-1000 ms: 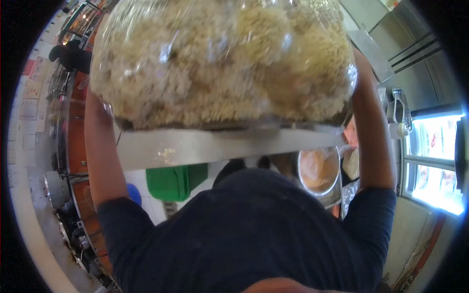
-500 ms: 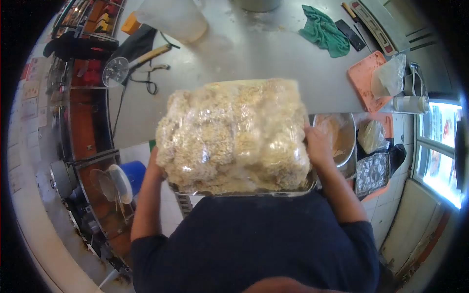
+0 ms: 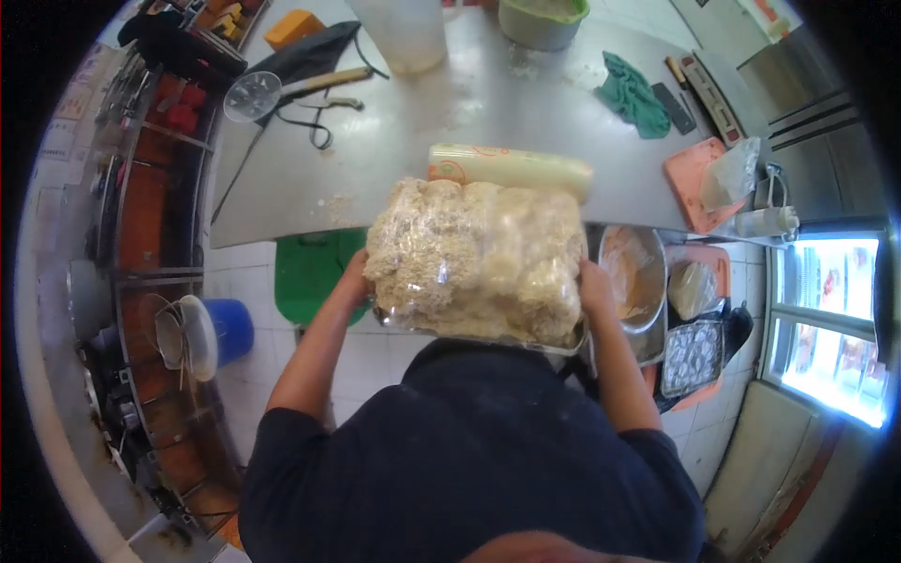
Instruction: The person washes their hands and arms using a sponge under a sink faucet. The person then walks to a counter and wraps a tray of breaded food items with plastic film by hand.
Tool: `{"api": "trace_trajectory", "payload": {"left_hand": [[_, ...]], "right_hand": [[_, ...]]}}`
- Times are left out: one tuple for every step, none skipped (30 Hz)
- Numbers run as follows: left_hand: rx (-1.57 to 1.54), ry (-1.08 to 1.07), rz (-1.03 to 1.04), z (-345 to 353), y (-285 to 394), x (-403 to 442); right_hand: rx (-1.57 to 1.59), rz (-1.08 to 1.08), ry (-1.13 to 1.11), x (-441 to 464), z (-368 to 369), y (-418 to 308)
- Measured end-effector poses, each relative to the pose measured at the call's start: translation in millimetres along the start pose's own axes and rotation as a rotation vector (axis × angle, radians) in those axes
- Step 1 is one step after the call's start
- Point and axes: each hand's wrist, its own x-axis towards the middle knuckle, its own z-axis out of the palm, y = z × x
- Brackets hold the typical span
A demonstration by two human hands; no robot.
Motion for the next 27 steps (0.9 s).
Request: {"api": "trace_trajectory", "payload": {"left_hand": [[0.128,-0.023,0.064,4.4,4.5,5.6],[0.123,-0.027,0.088,10.1,11.4,15.1],[0.151,-0.030,0.106,14.0,17.5,25.0],[0.183,-0.034,0.124,18.7,25.9,36.3],[0.228,-0.036,0.131,24.4,35.4,46.0],[0.238,-0.040,0.148,28.2,40.0,57.9],[0.109,-0.064,0.142,31.9,45.3,73.6],[-0.016,-0.091,0.132,41.6,58.3,83.2],[0.085,-0.041,0.139,52.4,67.8,88.2],[0.098,-0.049,0.156,58.0,75.9,98.5],[0.129,-0.020,0.184,57.9,76.1,117.8],[0.159,0.011,0.207,56.0,74.7,139.7],[0.142,-0.025,0.216,51.7,72.2,162.0],[0.158,-0.022,0.202,50.9,74.1,179.0],[0.148,0.027,0.194,50.6,75.1,192.1],[0.139,0.076,0.183,50.8,76.4,202.2],[0.153,0.078,0.157,50.7,87.8,206.0],[0.405,0.165,0.068,51.2,111.5,206.7],[0.656,0.248,-0.015,58.9,134.4,210.0],[0.669,0.250,-0.025,69.2,149.6,216.2],[0.656,0.303,0.294,78.9,164.4,220.2],[0.633,0.352,0.613,87.9,179.7,223.8],[0.727,0.293,0.795,112.6,198.2,228.2],[0.817,0.230,0.977,141.5,215.0,238.8],[0.846,0.211,0.926,159.3,228.4,258.4],[0.870,0.190,0.876,174.7,240.1,276.6],[1.015,0.242,0.619,196.6,256.1,284.1]], "right_hand": [[-0.074,0.012,-0.021,12.3,-1.7,1.6],[-0.079,-0.006,-0.005,28.4,-6.7,-0.2],[-0.026,0.072,-0.034,42.0,-7.8,-1.7],[0.031,0.151,-0.061,57.2,-9.5,-3.8],[-0.008,0.145,-0.066,72.7,-11.8,-6.1],[0.002,0.135,-0.052,98.3,0.8,12.7],[0.141,0.086,-0.009,133.3,22.9,46.6],[0.282,0.037,0.032,146.6,21.0,38.4],[0.289,0.110,0.034,158.2,16.1,34.8],[0.301,0.100,0.050,170.1,8.2,34.3],[0.141,0.004,0.093,172.7,-8.9,19.9],[-0.019,-0.086,0.132,182.3,-19.7,12.1],[-0.037,-0.111,0.156,199.1,-25.3,20.3],[-0.023,-0.097,0.150,210.3,-39.5,20.0],[-0.054,-0.054,0.059,219.8,-63.9,12.0],[-0.085,-0.009,-0.036,234.4,-80.0,11.9],[0.077,0.013,-0.003,259.0,-88.4,28.8],[0.235,0.034,0.036,284.1,-95.4,42.9],[0.275,0.031,0.104,302.1,-104.6,43.7],[0.318,0.025,0.174,317.7,-116.2,38.9],[0.332,0.035,0.167,332.7,-121.6,32.8],[0.319,-0.030,0.202,346.9,-124.4,24.6],[0.305,-0.097,0.232,360.0,-125.6,15.3],[0.317,-0.095,0.215,371.3,-127.0,3.3],[0.386,-0.070,0.153,381.1,-128.8,-9.3],[0.451,-0.045,0.093,392.9,-128.5,-16.7],[0.478,0.011,0.018,419.5,-116.9,-7.3]]}}
